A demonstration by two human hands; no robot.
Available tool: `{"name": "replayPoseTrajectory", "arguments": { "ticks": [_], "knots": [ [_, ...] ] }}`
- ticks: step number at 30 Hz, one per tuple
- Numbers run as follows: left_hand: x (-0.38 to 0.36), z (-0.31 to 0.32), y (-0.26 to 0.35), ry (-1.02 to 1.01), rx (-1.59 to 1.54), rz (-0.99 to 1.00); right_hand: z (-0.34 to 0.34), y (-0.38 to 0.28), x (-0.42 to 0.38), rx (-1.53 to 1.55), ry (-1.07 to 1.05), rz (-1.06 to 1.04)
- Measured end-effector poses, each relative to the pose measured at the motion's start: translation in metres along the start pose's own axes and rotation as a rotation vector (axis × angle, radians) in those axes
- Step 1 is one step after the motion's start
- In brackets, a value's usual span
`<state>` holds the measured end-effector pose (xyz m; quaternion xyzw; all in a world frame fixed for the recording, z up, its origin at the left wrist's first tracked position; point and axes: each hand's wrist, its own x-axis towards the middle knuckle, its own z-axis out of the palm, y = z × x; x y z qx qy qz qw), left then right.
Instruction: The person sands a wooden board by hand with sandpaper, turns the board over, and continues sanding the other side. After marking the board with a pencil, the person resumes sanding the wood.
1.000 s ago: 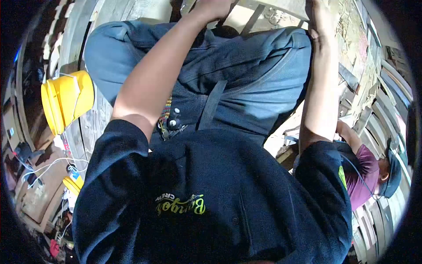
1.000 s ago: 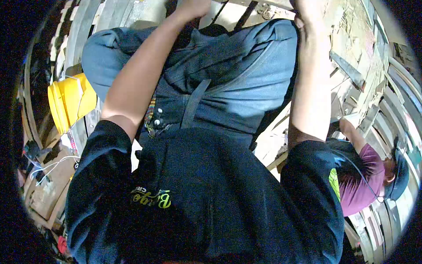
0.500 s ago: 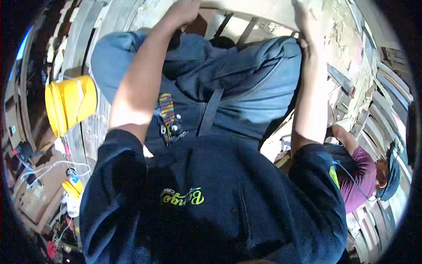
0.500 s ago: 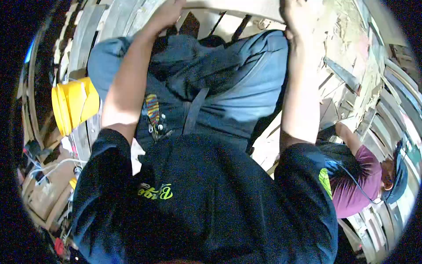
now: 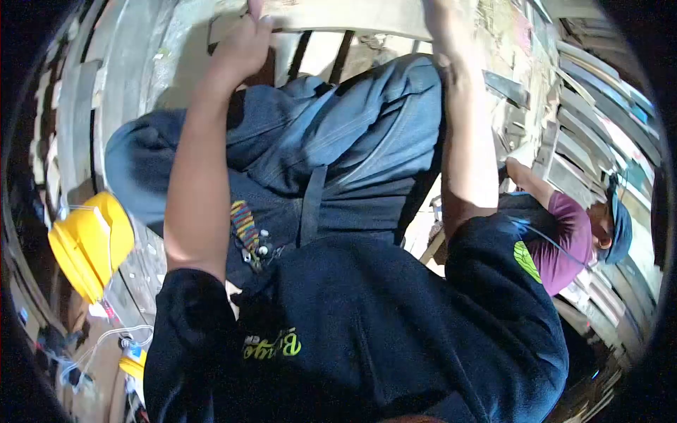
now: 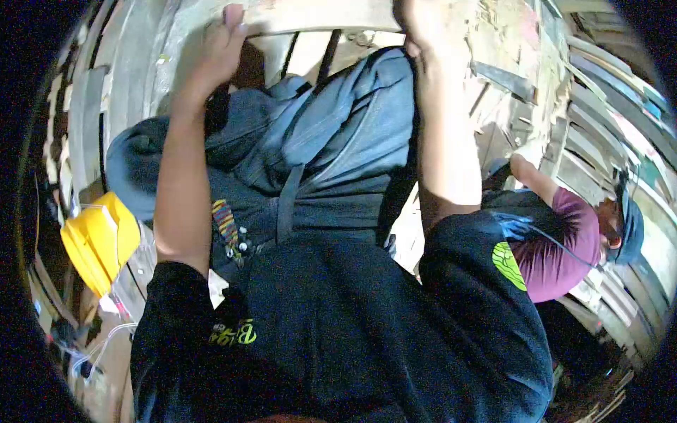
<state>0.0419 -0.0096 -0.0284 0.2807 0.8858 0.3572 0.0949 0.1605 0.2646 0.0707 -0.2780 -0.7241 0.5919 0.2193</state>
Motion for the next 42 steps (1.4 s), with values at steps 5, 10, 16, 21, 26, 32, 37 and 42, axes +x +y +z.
{"name": "replayPoseTrajectory", "arguments": {
  "ticks": [5,10,16,21,26,32,37,42],
  "knots": [
    [-0.002,-0.03,0.042,-0.047,0.118,0.014,-0.009,-0.019,-0.005,-0.393,-0.025,-0.017],
    [-0.009,-0.015,0.018,0.051,0.058,0.05,0.003,-0.015,-0.015,-0.157,0.029,-0.032],
    [-0.005,-0.006,0.003,-0.22,-0.023,0.006,0.006,0.003,-0.003,-0.251,-0.064,-0.268],
    [-0.007,-0.005,-0.002,-0.141,-0.087,-0.011,0.002,-0.009,-0.012,-0.203,-0.1,-0.218],
    [-0.016,-0.011,0.009,-0.111,-0.13,-0.08,0.001,-0.036,-0.033,-0.128,-0.04,0.108],
    [-0.016,-0.016,0.024,-0.124,-0.152,-0.067,0.004,0.005,-0.002,-0.343,-0.003,-0.074],
    [-0.015,-0.016,0.031,-0.147,-0.159,-0.059,-0.003,-0.001,-0.001,0.042,-0.148,-0.006],
    [-0.012,-0.012,0.022,-0.195,-0.166,-0.108,0.002,0.016,0.003,-0.148,-0.047,0.041]
  ]
}}
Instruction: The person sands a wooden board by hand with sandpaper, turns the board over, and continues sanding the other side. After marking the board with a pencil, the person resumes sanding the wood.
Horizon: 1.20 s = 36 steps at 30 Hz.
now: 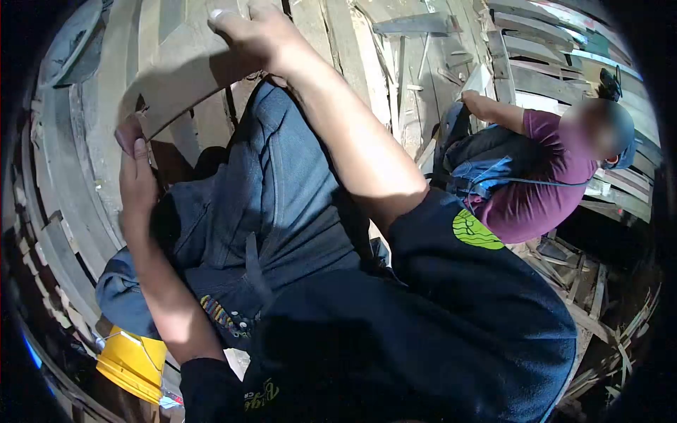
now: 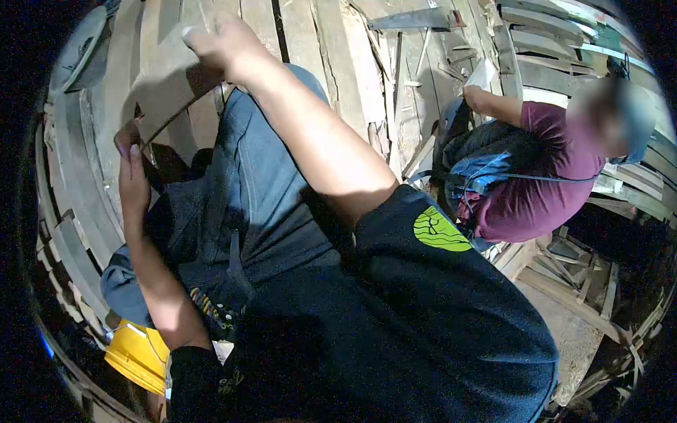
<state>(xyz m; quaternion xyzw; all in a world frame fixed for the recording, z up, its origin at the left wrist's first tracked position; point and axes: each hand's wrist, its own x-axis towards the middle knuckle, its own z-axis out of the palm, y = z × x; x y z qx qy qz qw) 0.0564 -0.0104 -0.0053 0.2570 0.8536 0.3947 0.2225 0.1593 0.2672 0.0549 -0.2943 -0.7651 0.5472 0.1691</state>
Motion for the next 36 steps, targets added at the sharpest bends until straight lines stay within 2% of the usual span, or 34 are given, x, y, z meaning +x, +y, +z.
{"name": "replayPoseTrajectory", "arguments": {
  "ticks": [1,2,4,5,8,10,12,18,24,29,30,32,36],
  "knots": [
    [-0.001,0.001,0.001,-0.014,-0.043,-0.031,0.006,0.004,0.004,-0.1,0.126,-0.118],
    [-0.001,0.003,0.001,-0.006,-0.035,-0.028,0.007,0.01,0.004,-0.091,0.126,-0.125],
    [0.0,0.007,0.001,0.044,-0.017,0.115,0.0,0.003,-0.004,0.04,0.085,-0.203],
    [-0.001,0.005,0.0,0.003,0.005,0.022,-0.004,-0.001,-0.007,0.042,-0.018,-0.096],
    [-0.003,0.006,0.001,0.008,0.032,0.056,-0.002,-0.004,-0.011,0.124,-0.026,-0.199],
    [-0.006,0.005,0.012,-0.001,0.008,0.02,-0.006,-0.013,-0.02,-0.019,0.08,-0.168],
    [-0.004,0.003,0.004,0.01,0.088,0.002,-0.005,-0.012,-0.017,0.08,0.021,-0.153],
    [-0.01,0.005,0.005,0.037,0.005,0.037,-0.006,-0.02,-0.023,0.033,0.051,-0.099],
    [-0.006,0.005,-0.001,-0.013,0.037,-0.059,-0.003,-0.003,-0.012,0.098,0.024,-0.204],
    [-0.003,0.011,-0.009,0.071,0.026,0.093,-0.003,-0.002,-0.008,0.097,-0.031,-0.141],
    [-0.004,0.01,-0.003,0.066,0.028,0.091,-0.003,-0.001,-0.008,0.149,-0.04,-0.159],
    [-0.007,0.005,0.009,0.018,0.072,-0.061,-0.001,-0.001,-0.008,0.137,0.001,-0.15],
    [-0.006,0.007,0.014,0.001,-0.006,0.04,-0.003,-0.003,-0.003,0.192,-0.064,-0.136]
  ]
}}
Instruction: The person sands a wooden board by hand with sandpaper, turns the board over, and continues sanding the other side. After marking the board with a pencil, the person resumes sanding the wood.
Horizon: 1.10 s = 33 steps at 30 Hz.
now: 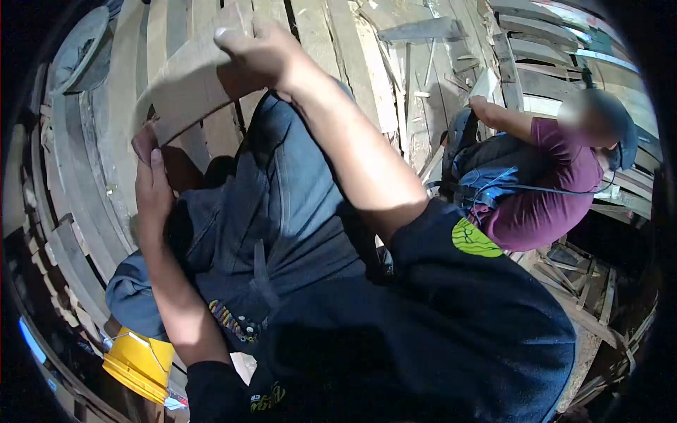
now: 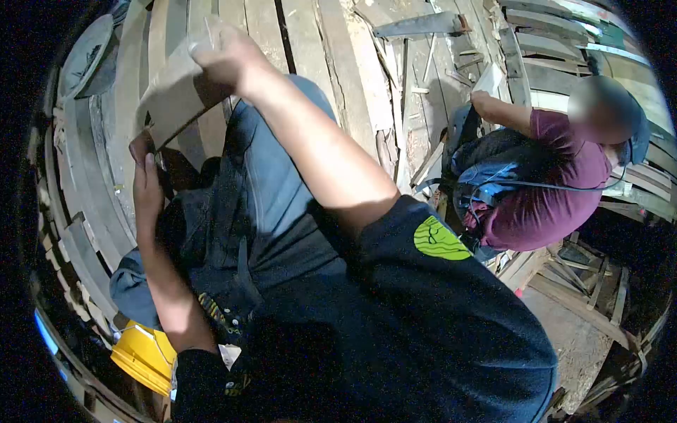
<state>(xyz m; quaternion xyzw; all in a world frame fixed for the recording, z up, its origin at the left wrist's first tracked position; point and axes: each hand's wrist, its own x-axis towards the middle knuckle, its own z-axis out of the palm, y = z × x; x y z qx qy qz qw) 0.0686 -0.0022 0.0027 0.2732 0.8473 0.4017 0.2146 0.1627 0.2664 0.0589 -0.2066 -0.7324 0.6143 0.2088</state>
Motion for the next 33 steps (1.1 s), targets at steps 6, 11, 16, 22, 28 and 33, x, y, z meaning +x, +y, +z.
{"name": "replayPoseTrajectory", "arguments": {
  "ticks": [6,11,16,22,28,33],
  "knots": [
    [-0.002,0.002,-0.005,-0.006,0.022,-0.061,0.005,0.007,0.002,0.009,0.044,-0.005],
    [-0.004,0.002,0.001,-0.034,0.021,-0.071,0.002,0.001,-0.001,0.06,0.028,0.026],
    [-0.003,0.008,-0.007,-0.002,0.07,-0.016,0.0,-0.008,-0.005,-0.049,-0.005,0.115],
    [-0.008,0.007,0.009,-0.032,0.109,-0.047,0.007,-0.005,-0.002,0.074,0.027,-0.039],
    [-0.004,0.011,-0.002,-0.004,0.091,0.102,0.002,-0.003,-0.006,0.056,0.008,0.008],
    [-0.005,0.01,-0.004,-0.022,0.126,0.093,0.0,0.009,-0.003,-0.033,0.047,0.01]
  ]
}}
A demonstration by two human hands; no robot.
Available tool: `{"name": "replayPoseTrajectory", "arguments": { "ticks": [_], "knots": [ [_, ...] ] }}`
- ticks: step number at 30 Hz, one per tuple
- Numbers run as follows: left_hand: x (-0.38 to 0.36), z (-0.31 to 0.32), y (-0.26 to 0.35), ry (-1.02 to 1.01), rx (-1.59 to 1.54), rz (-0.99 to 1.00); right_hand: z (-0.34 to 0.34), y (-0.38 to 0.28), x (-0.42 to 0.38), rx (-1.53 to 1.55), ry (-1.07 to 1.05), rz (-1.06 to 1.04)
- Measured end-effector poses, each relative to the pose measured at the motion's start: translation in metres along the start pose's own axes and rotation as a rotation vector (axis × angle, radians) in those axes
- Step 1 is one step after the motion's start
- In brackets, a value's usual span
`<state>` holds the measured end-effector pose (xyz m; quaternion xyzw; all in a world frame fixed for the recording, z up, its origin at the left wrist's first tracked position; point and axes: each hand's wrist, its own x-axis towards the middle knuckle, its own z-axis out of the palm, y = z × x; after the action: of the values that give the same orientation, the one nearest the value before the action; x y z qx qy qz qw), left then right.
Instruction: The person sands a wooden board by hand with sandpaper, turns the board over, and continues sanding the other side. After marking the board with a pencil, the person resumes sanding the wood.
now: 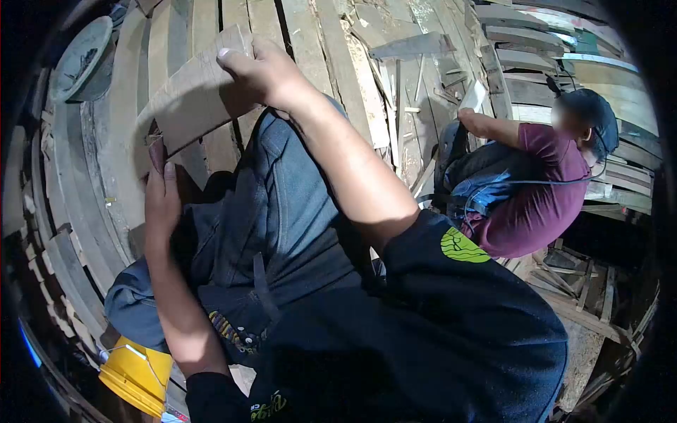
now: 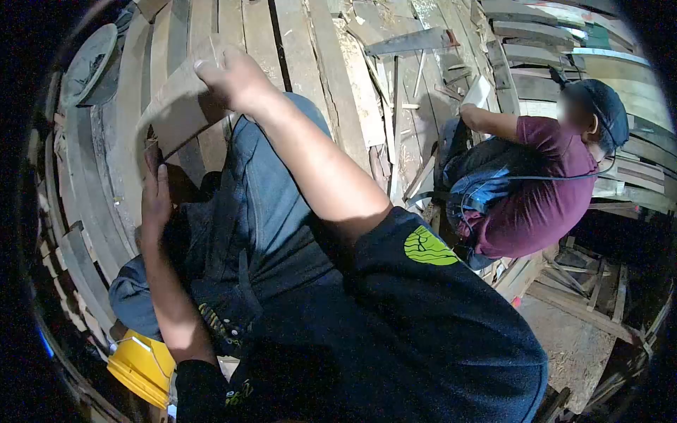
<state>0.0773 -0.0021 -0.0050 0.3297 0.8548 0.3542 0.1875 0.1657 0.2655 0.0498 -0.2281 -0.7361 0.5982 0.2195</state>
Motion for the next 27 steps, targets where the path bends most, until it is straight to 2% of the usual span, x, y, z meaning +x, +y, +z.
{"name": "replayPoseTrajectory", "arguments": {
  "ticks": [3,5,9,11,12,14,15,17,18,19,20,21,22,23,24,25,27],
  "knots": [
    [0.002,0.0,-0.001,-0.003,-0.012,0.007,0.0,0.002,0.0,-0.014,-0.003,0.007],
    [0.002,-0.003,0.001,-0.051,0.005,-0.076,0.001,0.003,0.002,0.058,-0.011,-0.029],
    [0.0,-0.003,0.008,-0.078,-0.002,-0.111,0.0,-0.002,0.002,0.019,-0.029,0.005],
    [0.001,0.003,0.006,0.076,-0.006,0.076,-0.003,-0.008,0.0,-0.01,-0.04,0.036],
    [0.001,0.001,0.008,0.073,-0.004,0.073,-0.002,-0.006,0.0,-0.007,-0.041,0.04],
    [0.003,-0.008,0.015,-0.137,0.018,-0.189,0.0,-0.004,0.001,0.107,-0.015,-0.033],
    [0.0,-0.006,0.016,-0.137,0.024,-0.199,0.001,0.002,0.002,0.115,-0.021,-0.027],
    [0.003,-0.002,0.018,-0.024,-0.016,0.02,0.001,0.01,0.007,0.106,-0.008,0.022],
    [0.008,0.002,0.01,-0.031,-0.026,0.068,-0.002,-0.018,-0.01,0.122,0.05,0.094],
    [0.01,0.006,-0.003,-0.041,-0.028,0.102,-0.01,-0.036,-0.013,-0.134,0.004,0.252],
    [0.008,0.006,-0.008,-0.017,-0.061,0.169,-0.005,-0.01,-0.007,0.028,-0.016,0.083],
    [0.003,0.003,0.003,0.018,-0.073,0.109,-0.003,-0.034,-0.012,-0.023,-0.047,0.209],
    [0.002,0.003,0.001,0.009,-0.058,0.115,0.002,-0.024,-0.011,-0.103,0.075,0.149],
    [-0.001,0.007,0.0,0.055,-0.031,0.13,0.0,-0.007,-0.004,0.062,0.025,0.061],
    [-0.002,0.01,-0.007,0.066,0.016,0.136,-0.002,-0.006,-0.005,-0.04,0.026,0.104],
    [0.003,0.012,-0.009,0.049,-0.045,0.105,-0.002,-0.033,-0.014,-0.111,0.035,0.181],
    [-0.001,0.013,-0.009,0.07,-0.008,0.095,-0.003,-0.042,-0.018,-0.12,-0.01,0.088]
  ]
}}
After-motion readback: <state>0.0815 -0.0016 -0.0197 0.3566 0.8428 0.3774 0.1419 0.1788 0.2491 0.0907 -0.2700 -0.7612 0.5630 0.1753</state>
